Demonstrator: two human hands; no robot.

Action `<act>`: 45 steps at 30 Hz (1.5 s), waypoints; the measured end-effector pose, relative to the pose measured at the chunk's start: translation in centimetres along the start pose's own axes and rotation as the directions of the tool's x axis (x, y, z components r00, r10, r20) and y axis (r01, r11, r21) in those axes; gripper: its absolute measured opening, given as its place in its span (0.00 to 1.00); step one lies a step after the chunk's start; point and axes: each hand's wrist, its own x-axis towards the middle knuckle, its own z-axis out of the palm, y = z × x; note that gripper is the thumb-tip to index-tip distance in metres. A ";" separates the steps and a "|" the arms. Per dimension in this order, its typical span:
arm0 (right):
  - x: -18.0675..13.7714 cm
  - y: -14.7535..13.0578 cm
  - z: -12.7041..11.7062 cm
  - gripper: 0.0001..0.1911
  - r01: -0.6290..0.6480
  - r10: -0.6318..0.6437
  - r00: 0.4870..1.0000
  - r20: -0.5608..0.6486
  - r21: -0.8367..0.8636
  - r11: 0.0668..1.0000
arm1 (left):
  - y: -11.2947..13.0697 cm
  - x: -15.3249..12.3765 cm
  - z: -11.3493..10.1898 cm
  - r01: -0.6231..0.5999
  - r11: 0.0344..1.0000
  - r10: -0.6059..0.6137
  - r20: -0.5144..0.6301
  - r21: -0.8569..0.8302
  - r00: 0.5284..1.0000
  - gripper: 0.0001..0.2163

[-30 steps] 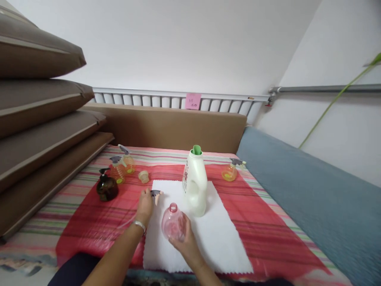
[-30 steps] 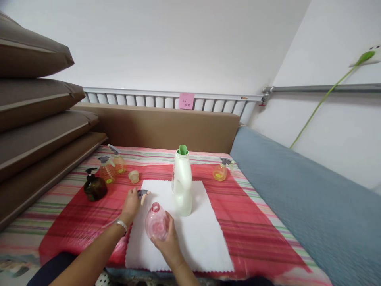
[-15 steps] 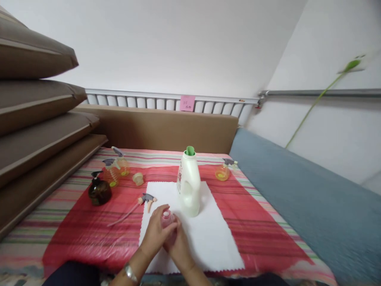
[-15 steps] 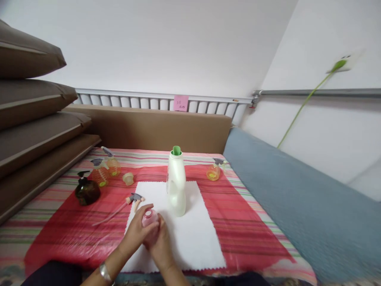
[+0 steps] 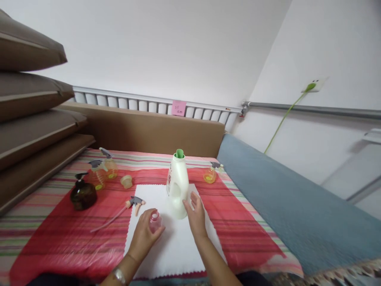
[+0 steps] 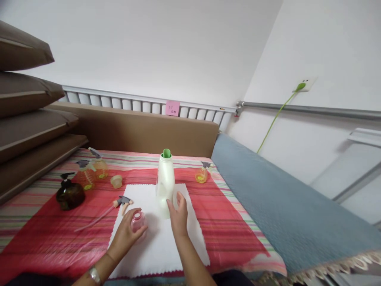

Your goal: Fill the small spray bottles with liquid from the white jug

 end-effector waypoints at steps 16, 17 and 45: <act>4.3 -3.9 0.4 0.18 0.021 -0.013 0.999 0.043 -0.194 0.981 | 1.8 -0.3 -0.5 0.064 0.996 -0.066 -0.027 -0.060 0.997 0.22; 4.3 -4.6 -0.6 0.20 0.030 -0.017 0.998 0.064 -0.207 0.978 | 1.8 -0.3 -0.5 0.072 0.995 -0.074 -0.038 -0.062 0.997 0.23; 1.3 -14.3 -12.6 0.18 0.552 0.209 0.705 0.678 -0.709 0.439 | 1.5 -0.7 0.1 0.071 0.992 -0.077 -0.053 -0.106 0.996 0.25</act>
